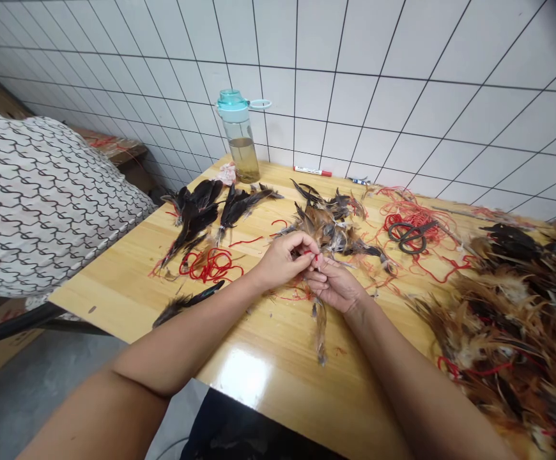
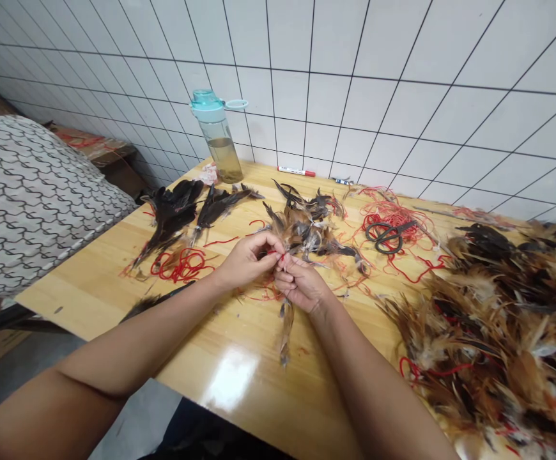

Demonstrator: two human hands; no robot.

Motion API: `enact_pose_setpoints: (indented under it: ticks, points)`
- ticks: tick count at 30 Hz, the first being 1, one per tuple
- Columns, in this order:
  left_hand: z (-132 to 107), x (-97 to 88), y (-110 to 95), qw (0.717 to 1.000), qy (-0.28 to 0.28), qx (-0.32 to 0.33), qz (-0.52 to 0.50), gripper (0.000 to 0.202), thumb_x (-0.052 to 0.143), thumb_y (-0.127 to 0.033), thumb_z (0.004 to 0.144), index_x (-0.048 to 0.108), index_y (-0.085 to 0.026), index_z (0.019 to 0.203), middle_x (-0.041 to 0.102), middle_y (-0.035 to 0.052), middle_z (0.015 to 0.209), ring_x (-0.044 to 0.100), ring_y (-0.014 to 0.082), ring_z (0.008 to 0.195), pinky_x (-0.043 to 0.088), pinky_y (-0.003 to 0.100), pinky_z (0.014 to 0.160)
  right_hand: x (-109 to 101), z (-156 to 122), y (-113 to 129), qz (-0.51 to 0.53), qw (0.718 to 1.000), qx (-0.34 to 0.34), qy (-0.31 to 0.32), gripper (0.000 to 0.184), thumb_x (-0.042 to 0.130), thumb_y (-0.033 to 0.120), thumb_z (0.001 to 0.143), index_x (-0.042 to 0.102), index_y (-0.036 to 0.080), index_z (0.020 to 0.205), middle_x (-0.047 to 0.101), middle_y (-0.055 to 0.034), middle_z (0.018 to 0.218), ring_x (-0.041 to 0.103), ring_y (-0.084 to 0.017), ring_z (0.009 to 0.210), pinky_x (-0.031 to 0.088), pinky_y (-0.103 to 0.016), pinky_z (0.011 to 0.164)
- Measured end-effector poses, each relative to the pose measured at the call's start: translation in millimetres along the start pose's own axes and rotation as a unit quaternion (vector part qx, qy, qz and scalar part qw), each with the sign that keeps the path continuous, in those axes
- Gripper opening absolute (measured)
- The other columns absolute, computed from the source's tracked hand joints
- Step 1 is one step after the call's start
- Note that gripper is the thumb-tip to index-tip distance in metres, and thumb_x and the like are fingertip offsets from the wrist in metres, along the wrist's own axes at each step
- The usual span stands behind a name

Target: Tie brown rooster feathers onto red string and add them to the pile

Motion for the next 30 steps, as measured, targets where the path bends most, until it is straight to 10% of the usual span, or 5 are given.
enact_pose_setpoints:
  ticks: [10,30]
  points:
    - [-5.1,3.8,-8.0,0.948,-0.1,0.152,0.26,0.014,0.055,-0.006,0.082,0.062,-0.014,0.091,0.066,0.0039,0.085,0.06,0.0124,0.082,0.047,0.024,0.078,1.3,-0.4,-0.5,0.006,0.999,0.016,-0.027,0.02,0.073,0.013,0.076,0.053,0.014,0.075,0.05,0.0054,0.064,0.031,0.001,0.042,0.022,-0.007,0.035]
    - [-0.1,1.3,3.1,0.992,-0.035,0.044,0.113,0.012,0.048,-0.012,0.085,0.059,-0.017,0.088,0.061,-0.0002,0.078,0.056,0.0082,0.065,0.044,0.021,0.068,6.5,-2.6,-0.9,-0.062,0.995,0.072,-0.042,0.034,0.073,0.039,0.078,0.053,0.013,0.072,0.051,0.005,0.064,0.021,0.003,0.039,0.011,-0.008,0.034]
Point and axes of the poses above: each hand's wrist, its own z-axis towards the middle knuckle, its own x-axis out of the palm, y = z × x, the point moved 3 cm from there along z, towards the middle knuckle
